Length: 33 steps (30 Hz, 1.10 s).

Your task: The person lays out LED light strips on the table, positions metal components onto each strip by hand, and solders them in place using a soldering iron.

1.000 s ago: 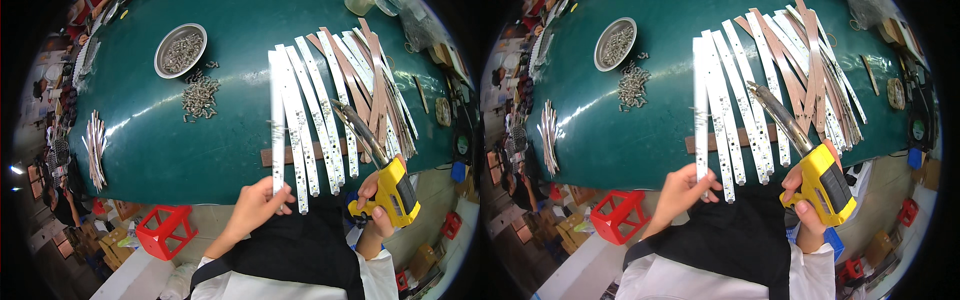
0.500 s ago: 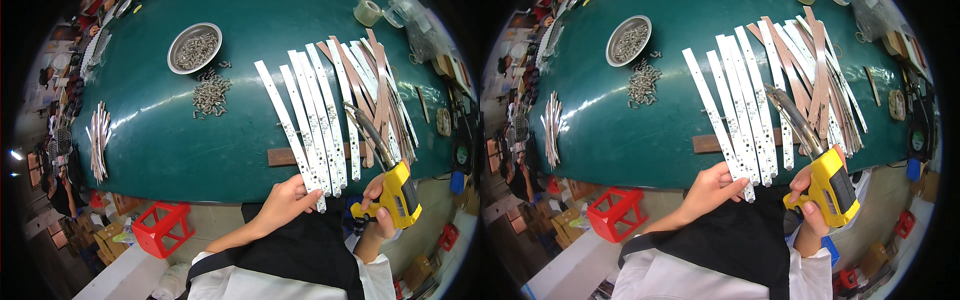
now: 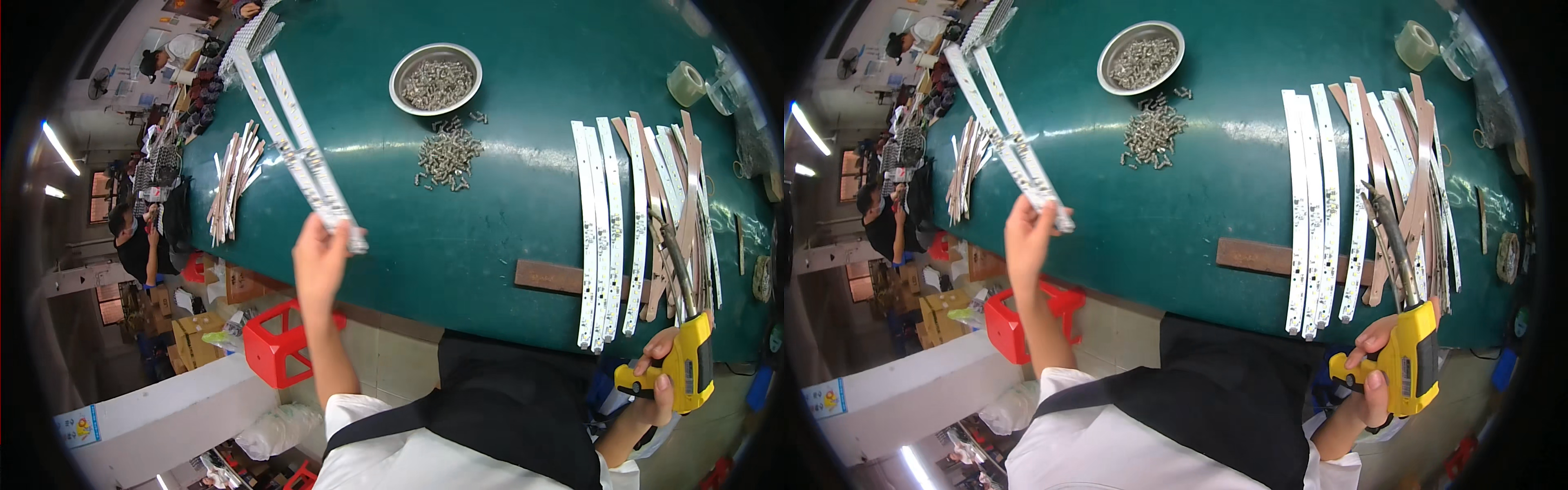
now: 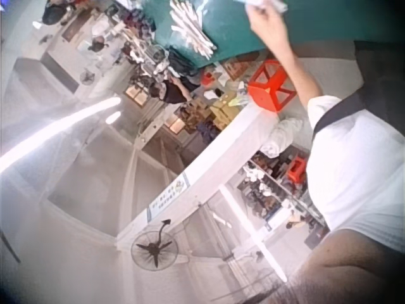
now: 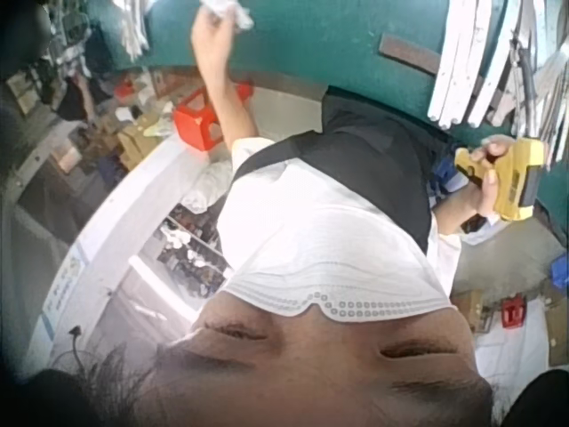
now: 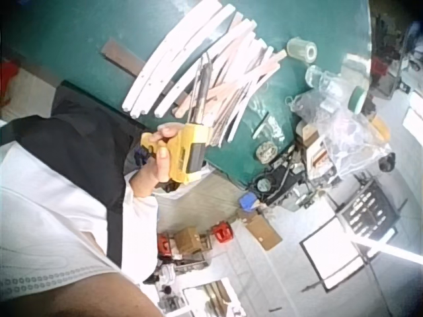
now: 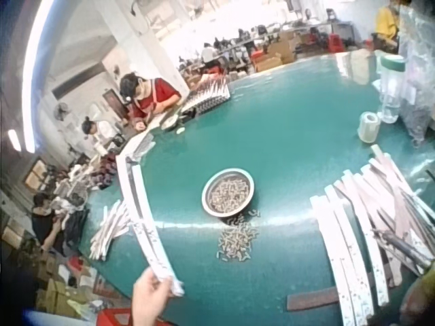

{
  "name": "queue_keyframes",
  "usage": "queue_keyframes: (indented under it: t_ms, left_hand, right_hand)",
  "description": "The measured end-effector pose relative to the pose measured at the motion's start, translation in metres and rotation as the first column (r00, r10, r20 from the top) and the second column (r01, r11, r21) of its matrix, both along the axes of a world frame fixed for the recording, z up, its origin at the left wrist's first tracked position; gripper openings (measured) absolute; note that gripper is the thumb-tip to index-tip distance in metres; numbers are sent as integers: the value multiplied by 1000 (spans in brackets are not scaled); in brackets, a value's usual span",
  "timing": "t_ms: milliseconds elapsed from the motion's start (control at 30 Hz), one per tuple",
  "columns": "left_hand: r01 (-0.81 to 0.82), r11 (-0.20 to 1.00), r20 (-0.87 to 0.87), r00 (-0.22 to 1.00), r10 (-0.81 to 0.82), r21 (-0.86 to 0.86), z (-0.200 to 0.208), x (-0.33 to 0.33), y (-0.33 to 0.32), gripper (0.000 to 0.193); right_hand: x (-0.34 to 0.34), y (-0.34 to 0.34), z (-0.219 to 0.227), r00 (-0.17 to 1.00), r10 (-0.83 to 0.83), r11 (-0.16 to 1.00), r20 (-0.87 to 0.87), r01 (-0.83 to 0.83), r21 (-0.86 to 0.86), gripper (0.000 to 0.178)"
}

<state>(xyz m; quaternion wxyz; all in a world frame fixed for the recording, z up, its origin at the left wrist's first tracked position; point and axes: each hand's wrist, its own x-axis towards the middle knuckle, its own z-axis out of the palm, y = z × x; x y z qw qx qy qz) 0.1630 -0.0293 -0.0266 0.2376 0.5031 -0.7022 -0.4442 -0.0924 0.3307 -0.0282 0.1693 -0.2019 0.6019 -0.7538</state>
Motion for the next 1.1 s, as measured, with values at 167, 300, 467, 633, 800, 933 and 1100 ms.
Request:
queue_keyframes:
  t_ms: [167, 300, 467, 633, 800, 933, 1100]
  left_hand:
    - [-10, 998, 580, 814, -30, 65, 0, 51, -65, 19]
    - [199, 949, 877, 462, 130, -245, 10, 37, -63, 16]
    - [341, 872, 298, 923, -242, -350, -8, -49, -30, 11]
    - [461, 813, 391, 864, -319, -356, -25, -92, -11, 13]
    - [525, 792, 470, 809, -352, -311, -25, -93, -9, 13]
    - [536, 775, 452, 813, -367, -336, -23, -100, -2, 11]
    - [399, 908, 173, 911, -375, -128, -7, -110, 25, 10]
  right_hand:
    - [0, 3, 0, 998, 53, 997, 34, -55, 51, 84]
    - [1, 2, 1, 998, 56, 997, 42, -58, 52, 81]
    - [4, -2, 1, 999, 21, 999, 44, -23, 45, 91]
    - [7, -3, 2, 1000, 14, 1000, 14, -15, 28, 91]
    - [5, -5, 3, 999, -43, 996, 25, 41, 73, 93]
    - [5, -7, 3, 995, -2, 1000, 98, 0, 15, 92]
    - [8, -8, 5, 991, -17, 997, 130, 7, 81, 93]
